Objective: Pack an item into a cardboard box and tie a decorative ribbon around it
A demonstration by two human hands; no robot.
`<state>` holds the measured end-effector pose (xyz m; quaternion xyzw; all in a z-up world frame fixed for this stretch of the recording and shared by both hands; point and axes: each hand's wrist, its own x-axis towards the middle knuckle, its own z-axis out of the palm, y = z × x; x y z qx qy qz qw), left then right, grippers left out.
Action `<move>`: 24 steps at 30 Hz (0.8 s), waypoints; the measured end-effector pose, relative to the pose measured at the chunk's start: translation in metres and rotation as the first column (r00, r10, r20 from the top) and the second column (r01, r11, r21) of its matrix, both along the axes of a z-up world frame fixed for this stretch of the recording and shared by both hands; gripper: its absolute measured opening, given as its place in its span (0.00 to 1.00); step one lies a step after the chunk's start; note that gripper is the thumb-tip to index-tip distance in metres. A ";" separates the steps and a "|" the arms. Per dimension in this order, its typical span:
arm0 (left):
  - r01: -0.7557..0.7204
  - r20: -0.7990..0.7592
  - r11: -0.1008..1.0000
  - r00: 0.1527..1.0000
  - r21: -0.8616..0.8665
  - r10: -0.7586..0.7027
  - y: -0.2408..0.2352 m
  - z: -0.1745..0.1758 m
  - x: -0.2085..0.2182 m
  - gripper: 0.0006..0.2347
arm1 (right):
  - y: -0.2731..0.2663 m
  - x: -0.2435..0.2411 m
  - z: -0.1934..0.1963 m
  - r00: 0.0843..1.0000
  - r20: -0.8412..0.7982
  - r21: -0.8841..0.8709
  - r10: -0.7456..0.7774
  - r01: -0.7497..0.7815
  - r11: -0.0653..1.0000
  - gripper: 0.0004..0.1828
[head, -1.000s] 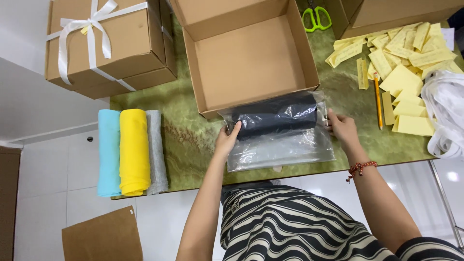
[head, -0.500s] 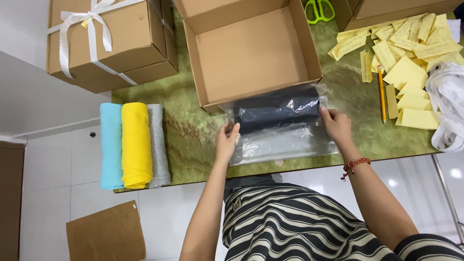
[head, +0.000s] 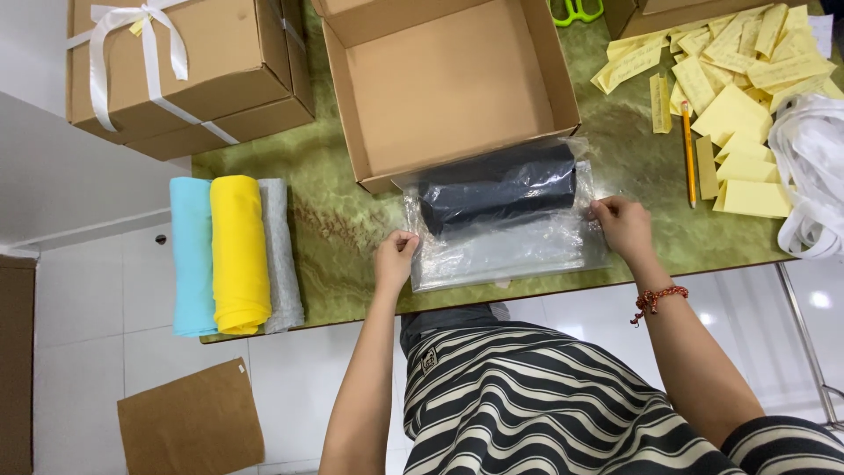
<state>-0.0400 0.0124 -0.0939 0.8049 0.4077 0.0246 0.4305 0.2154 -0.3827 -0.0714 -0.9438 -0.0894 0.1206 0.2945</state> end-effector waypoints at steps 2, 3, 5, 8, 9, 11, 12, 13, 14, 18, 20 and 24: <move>-0.008 -0.010 1.000 1.000 -0.006 0.008 -0.001 0.013 -0.002 0.07 | -0.004 0.003 -0.015 1.000 0.011 -0.006 -0.011 0.011 1.000 0.14; -0.020 -0.021 1.000 1.000 -0.011 0.020 0.000 0.020 -0.003 0.08 | -0.006 0.005 -0.022 1.000 0.023 -0.011 -0.019 0.019 1.000 0.14; 0.000 -0.038 1.000 0.999 -0.023 -0.001 0.003 0.017 -0.002 0.09 | -0.010 -0.003 -0.008 1.000 -0.005 0.040 -0.011 0.011 0.999 0.13; 0.029 -0.071 0.998 0.997 -0.048 -0.032 0.003 0.018 -0.008 0.10 | -0.016 -0.018 0.018 0.998 -0.057 0.152 0.015 -0.007 0.988 0.11; 0.040 -0.085 0.997 0.995 -0.060 -0.045 0.002 0.020 -0.008 0.10 | -0.019 -0.023 0.028 0.996 -0.079 0.212 0.033 -0.015 0.977 0.11; 0.029 -0.042 0.997 0.999 -0.066 -0.031 0.001 0.043 -0.008 0.11 | -0.028 -0.019 0.025 0.995 -0.098 0.249 0.020 0.005 0.969 0.09; 0.014 0.000 0.997 1.000 -0.071 -0.015 0.001 0.055 -0.009 0.12 | -0.033 -0.017 0.023 0.993 -0.118 0.285 0.012 0.023 0.958 0.08; 0.016 -0.003 0.997 1.000 -0.072 -0.016 0.001 0.057 -0.005 0.12 | -0.024 -0.021 0.035 0.993 -0.121 0.284 0.010 0.025 0.958 0.08; -0.018 0.031 0.993 0.999 -0.120 0.022 0.000 0.059 -0.001 0.18 | -0.016 -0.025 0.046 0.979 -0.190 0.310 -0.078 0.136 0.941 0.12; -0.054 0.134 0.929 0.985 -0.367 0.110 -0.012 0.084 0.016 0.41 | 0.002 -0.012 0.063 0.919 -0.372 0.440 -0.134 0.301 0.846 0.36; -0.018 0.090 0.936 0.995 -0.353 0.053 -0.012 0.085 0.024 0.43 | 0.009 -0.005 0.062 0.918 -0.379 0.388 -0.115 0.271 0.881 0.40; 0.032 -0.002 0.932 0.999 -0.361 -0.035 -0.020 0.083 0.039 0.44 | 0.020 0.010 0.026 0.909 -0.414 0.260 -0.055 0.176 0.949 0.50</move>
